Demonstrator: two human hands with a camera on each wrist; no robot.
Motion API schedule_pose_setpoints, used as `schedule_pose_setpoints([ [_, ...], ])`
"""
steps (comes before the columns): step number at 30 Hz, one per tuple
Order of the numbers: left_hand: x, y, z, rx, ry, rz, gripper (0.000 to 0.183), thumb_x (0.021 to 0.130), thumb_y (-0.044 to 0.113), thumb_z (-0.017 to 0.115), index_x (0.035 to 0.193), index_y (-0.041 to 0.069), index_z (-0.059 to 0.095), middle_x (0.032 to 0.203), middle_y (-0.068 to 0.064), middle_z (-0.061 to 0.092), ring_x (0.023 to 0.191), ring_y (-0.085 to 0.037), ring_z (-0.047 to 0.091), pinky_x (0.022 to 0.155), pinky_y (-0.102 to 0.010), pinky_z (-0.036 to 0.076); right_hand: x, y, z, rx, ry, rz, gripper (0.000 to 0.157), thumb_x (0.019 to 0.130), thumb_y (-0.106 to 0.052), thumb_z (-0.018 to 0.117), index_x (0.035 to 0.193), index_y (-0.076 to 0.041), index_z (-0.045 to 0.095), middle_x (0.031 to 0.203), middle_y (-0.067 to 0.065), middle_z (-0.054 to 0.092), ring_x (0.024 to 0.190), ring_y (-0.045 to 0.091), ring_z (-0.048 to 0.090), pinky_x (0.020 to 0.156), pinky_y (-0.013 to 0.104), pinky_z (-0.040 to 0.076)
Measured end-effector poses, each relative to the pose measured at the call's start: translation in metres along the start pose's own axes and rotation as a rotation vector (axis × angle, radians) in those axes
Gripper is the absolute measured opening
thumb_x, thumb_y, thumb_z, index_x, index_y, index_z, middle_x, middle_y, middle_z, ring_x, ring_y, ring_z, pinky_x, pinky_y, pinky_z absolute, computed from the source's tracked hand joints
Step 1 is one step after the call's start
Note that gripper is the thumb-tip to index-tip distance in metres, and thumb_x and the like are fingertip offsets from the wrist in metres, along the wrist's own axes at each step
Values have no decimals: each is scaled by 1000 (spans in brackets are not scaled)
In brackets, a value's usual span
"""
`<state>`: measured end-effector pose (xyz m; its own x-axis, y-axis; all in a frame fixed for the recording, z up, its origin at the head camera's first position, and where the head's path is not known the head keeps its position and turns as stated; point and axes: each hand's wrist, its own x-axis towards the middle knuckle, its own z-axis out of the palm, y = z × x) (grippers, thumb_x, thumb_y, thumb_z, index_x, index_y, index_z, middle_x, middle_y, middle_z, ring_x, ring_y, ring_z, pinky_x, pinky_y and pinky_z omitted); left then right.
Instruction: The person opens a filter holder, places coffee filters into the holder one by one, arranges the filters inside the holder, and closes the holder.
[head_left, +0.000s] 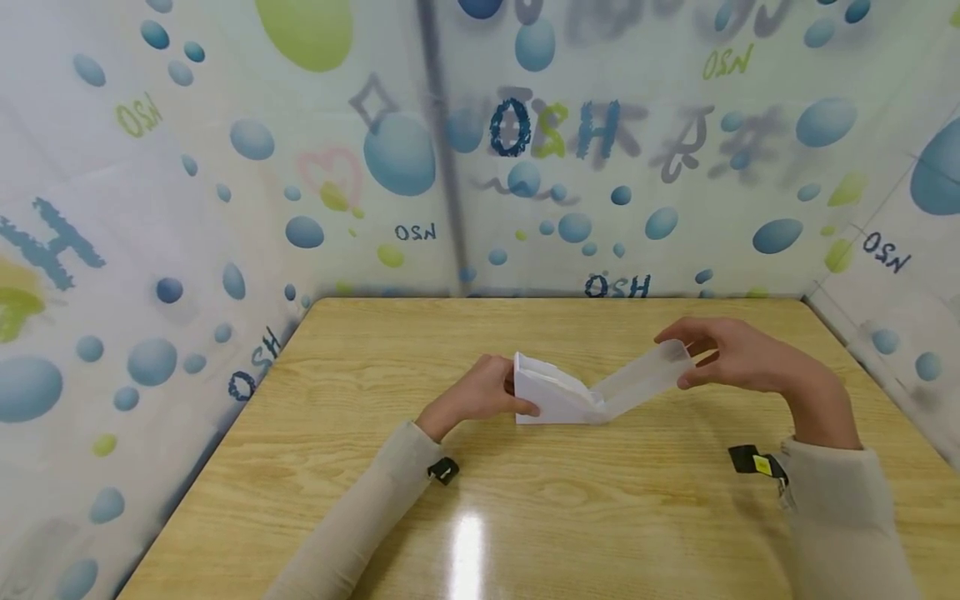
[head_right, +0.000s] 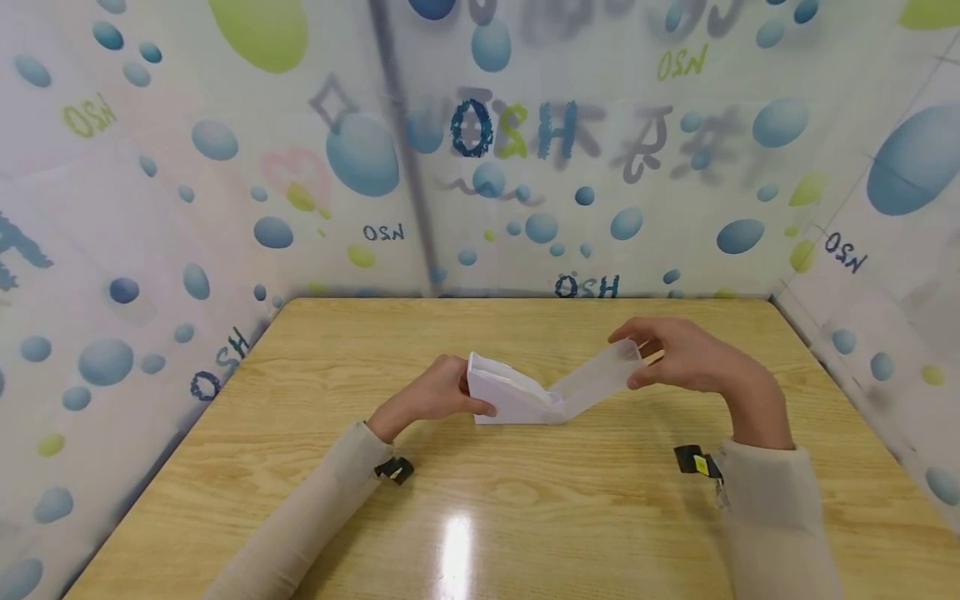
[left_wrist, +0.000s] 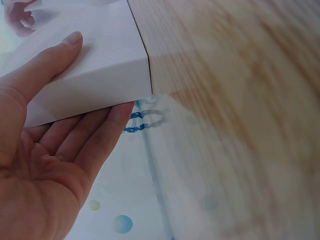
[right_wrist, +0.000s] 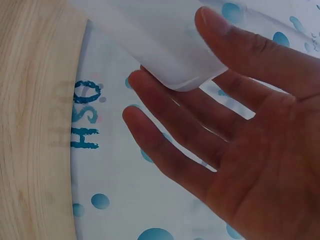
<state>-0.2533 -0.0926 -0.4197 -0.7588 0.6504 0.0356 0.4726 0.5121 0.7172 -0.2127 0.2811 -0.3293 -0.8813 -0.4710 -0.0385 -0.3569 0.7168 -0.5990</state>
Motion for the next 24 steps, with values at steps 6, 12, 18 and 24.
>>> schedule_pose_setpoints([
  [6, -1, 1, 0, 9, 7, 2, 37, 85, 20, 88, 118, 10, 75, 103, -6, 80, 82, -8, 74, 71, -23, 59, 0, 0, -1, -25, -2, -1, 49, 91, -16, 79, 137, -6, 62, 132, 20, 65, 109, 32, 70, 87, 44, 62],
  [12, -1, 1, 0, 5, 6, -2, 36, 85, 19, 88, 118, 10, 75, 103, -6, 80, 82, -7, 73, 71, -23, 59, 0, 1, 0, -28, 9, 5, 47, 92, -15, 79, 135, -7, 63, 130, 19, 66, 108, 31, 71, 88, 46, 61],
  [18, -1, 1, 0, -2, 1, -4, 36, 85, 19, 87, 118, 10, 75, 104, -6, 80, 82, -7, 73, 71, -23, 59, 1, 1, 0, -29, 13, 13, 47, 92, -15, 79, 136, -8, 63, 130, 19, 65, 109, 33, 70, 90, 49, 61],
  [24, -2, 2, 0, -2, 1, 0, 36, 85, 18, 87, 119, 10, 75, 104, -6, 80, 83, -8, 74, 72, -23, 59, 1, 1, 0, -35, 19, 2, 47, 93, -16, 78, 136, -8, 63, 128, 18, 66, 110, 34, 71, 91, 48, 61],
])
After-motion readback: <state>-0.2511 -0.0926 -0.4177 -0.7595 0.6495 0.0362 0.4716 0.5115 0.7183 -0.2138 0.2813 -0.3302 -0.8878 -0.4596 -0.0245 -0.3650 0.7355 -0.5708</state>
